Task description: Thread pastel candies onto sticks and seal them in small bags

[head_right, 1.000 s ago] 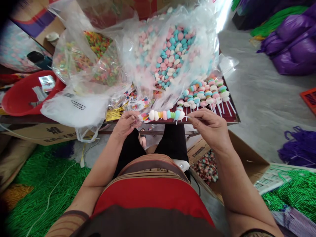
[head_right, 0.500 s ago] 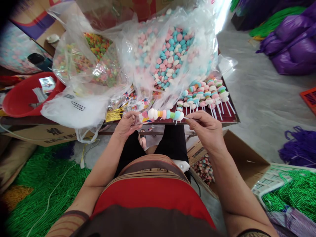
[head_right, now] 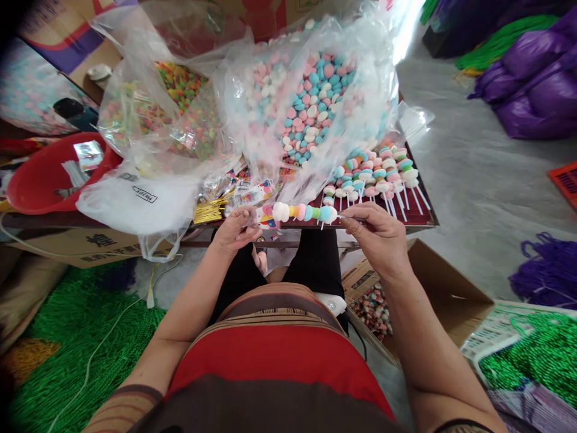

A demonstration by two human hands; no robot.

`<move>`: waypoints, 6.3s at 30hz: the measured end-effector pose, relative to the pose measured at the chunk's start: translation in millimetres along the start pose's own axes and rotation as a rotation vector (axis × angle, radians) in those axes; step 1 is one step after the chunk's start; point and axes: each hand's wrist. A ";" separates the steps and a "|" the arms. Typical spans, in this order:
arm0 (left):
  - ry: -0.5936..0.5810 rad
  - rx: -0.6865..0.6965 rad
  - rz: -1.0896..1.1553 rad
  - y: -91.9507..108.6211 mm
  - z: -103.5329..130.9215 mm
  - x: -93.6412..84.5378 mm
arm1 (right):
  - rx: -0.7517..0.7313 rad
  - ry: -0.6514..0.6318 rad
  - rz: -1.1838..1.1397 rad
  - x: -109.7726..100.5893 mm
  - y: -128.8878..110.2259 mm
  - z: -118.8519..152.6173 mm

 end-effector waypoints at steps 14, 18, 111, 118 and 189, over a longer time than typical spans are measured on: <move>-0.149 0.044 -0.008 -6.8 -4.0 -2.2 | 0.074 0.026 -0.145 3.0 13.2 4.5; -0.133 0.000 -0.017 -7.7 -4.1 -1.5 | 0.071 0.021 -0.108 3.1 15.4 5.9; -0.009 0.843 -1.237 -20.7 11.1 6.6 | 0.405 -0.188 -0.644 98.6 -23.7 21.2; 0.075 0.679 -1.109 -11.1 13.1 3.3 | 0.390 -0.214 -0.570 92.8 -36.9 15.5; -0.181 0.071 -0.541 30.7 14.3 -10.4 | 0.214 -0.295 0.170 -0.1 -20.4 7.3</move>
Point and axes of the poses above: each hand's wrist, its own z-axis away from the middle knuckle, its own x-axis out of the palm, y = z × x, and after that the axes turned 2 degrees about z, right-handed
